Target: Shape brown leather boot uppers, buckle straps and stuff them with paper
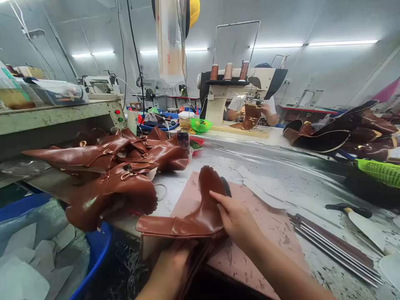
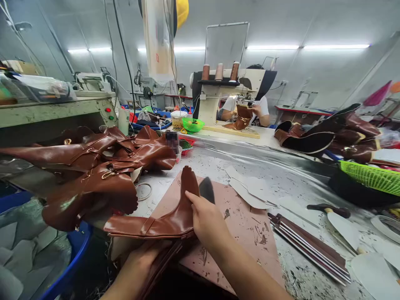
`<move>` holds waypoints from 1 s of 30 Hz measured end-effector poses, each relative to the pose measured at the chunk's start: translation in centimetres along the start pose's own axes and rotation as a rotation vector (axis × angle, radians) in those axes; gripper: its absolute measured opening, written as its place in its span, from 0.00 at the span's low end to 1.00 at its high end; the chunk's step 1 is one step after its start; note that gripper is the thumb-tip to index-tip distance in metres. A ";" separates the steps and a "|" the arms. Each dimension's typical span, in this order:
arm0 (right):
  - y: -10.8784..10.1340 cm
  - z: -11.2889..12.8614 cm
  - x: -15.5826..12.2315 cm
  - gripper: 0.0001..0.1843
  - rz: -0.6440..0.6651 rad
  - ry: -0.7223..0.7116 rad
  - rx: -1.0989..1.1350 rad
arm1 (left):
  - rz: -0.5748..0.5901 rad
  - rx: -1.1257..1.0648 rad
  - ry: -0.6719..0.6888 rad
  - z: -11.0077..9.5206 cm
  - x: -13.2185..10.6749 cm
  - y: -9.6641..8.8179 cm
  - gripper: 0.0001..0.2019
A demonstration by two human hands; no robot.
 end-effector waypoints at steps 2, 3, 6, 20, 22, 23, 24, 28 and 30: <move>-0.7 -0.8 -0.2 0.23 -0.044 0.070 0.000 | -0.016 0.006 0.075 0.1 -1.1 -1.7 0.12; -1.0 -1.0 -0.1 0.23 -0.049 0.100 0.008 | -0.033 0.010 0.055 0.3 -1.6 -2.5 0.12; -1.4 -1.1 0.2 0.24 -0.027 0.164 0.065 | -0.111 0.011 -0.121 1.0 -2.8 -4.1 0.07; -5.0 -7.7 -2.4 0.18 -0.341 0.375 0.331 | 0.395 0.329 0.802 -11.2 8.9 -5.7 0.09; -7.5 -5.9 -4.6 0.16 -0.623 0.129 0.201 | 0.456 0.381 0.860 -12.8 10.9 -3.7 0.07; -8.6 -4.5 -5.8 0.15 -0.722 -0.080 0.148 | 0.477 0.398 0.886 -13.4 11.6 -2.6 0.07; -9.2 -2.9 -6.9 0.16 -0.619 -0.312 0.142 | 0.494 0.410 0.908 -14.0 12.2 -1.5 0.07; -9.6 1.2 -9.6 0.10 -0.213 -0.720 -0.155 | 0.525 0.403 0.899 -15.5 13.3 1.1 0.09; -10.2 1.2 -9.5 0.09 -0.243 -0.677 -0.257 | 0.492 0.326 0.824 -16.1 13.5 1.0 0.10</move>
Point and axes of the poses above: each hand's wrist, its own x-axis towards the middle knuckle, its own y-axis out of the palm, z = x × y, the point moved 2 cm from there along x, towards the middle knuckle, and after that the axes turned 10 degrees about -z, right-handed, at the moved point
